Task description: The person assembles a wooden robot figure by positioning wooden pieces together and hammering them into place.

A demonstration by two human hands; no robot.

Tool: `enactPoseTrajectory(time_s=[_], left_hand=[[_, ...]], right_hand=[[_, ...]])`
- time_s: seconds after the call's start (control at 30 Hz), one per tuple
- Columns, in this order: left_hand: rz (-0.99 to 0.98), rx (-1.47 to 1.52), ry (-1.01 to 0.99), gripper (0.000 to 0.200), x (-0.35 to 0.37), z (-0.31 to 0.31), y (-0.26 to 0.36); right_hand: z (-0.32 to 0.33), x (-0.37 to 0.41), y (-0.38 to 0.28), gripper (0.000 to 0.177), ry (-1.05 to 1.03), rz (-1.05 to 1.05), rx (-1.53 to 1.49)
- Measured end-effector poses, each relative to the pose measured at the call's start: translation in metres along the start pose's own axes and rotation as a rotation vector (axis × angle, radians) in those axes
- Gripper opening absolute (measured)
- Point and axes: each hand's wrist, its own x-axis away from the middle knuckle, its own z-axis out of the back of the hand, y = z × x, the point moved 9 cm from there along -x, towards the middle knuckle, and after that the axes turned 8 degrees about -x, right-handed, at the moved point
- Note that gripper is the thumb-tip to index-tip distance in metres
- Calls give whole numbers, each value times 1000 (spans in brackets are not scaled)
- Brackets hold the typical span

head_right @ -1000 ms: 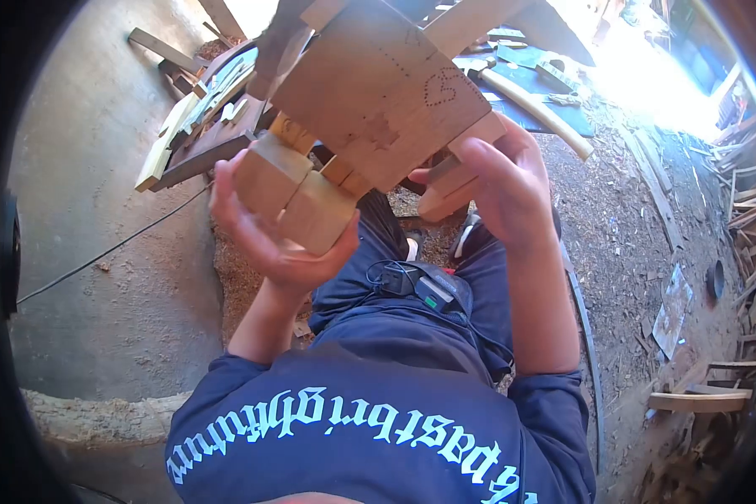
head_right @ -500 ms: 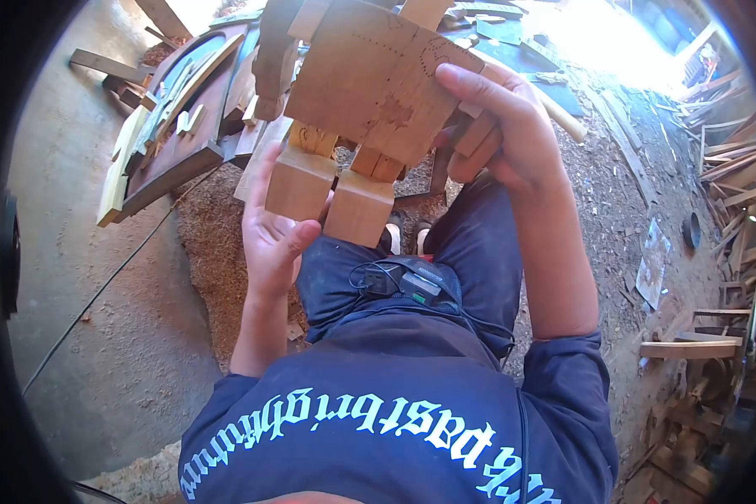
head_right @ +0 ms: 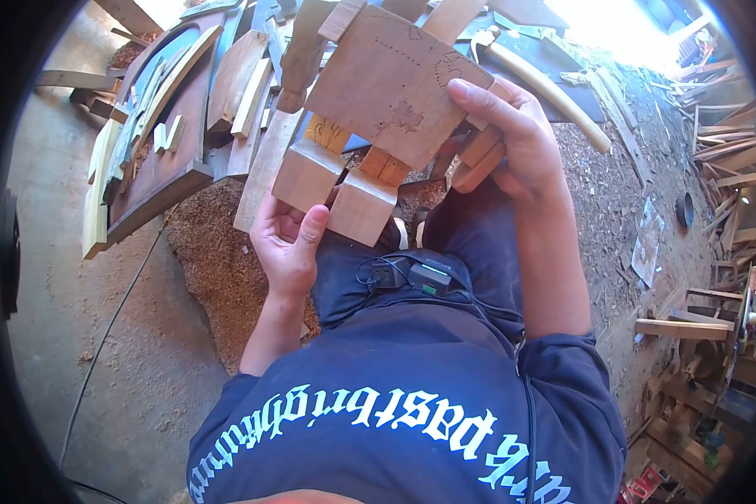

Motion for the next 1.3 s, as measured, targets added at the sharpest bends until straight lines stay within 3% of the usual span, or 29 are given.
enactPoseTrajectory(time_s=[0.13, 0.3, 0.4, 0.53, 0.63, 0.77, 0.87, 0.9, 1.0, 1.03, 1.13, 1.2, 1.3], left_hand=[[50, 12, -21, 81, -10, -8, -2], [197, -158, -271, 86, -16, -26, -3], [86, -379, -343, 90, -15, -42, 12], [56, -509, -292, 89, -8, -58, 24], [221, -350, -342, 85, 4, -68, 7], [289, -223, -476, 79, 18, -94, -17], [186, -293, -424, 79, 15, -99, -37], [308, -267, -392, 77, 16, -99, -43], [190, -301, -301, 73, 4, -98, -43], [175, -286, -255, 73, 1, -98, -39], [128, -290, -136, 73, -11, -96, -19], [106, -349, -85, 71, -22, -87, -9], [110, -302, -11, 62, -35, -76, 4]], right_hand=[[8, 6, -7, 59, 55, 76, 7], [17, 10, -21, 57, 25, 74, 113], [29, 13, -4, 53, 17, -74, 84], [31, 18, 0, 47, -25, -66, 73], [32, 28, -4, 46, -62, -107, 89], [43, 38, -7, 47, -98, -131, 257], [45, 39, -13, 47, -14, -117, 293], [49, 33, -14, 42, 3, -103, 299], [68, 6, -16, 41, 136, 30, 10], [66, -1, -26, 40, 116, 46, 74], [75, 8, -79, 38, 311, 505, 346], [66, 34, -94, 31, 330, 725, 419], [15, 81, -92, 41, -100, 1065, 808]])
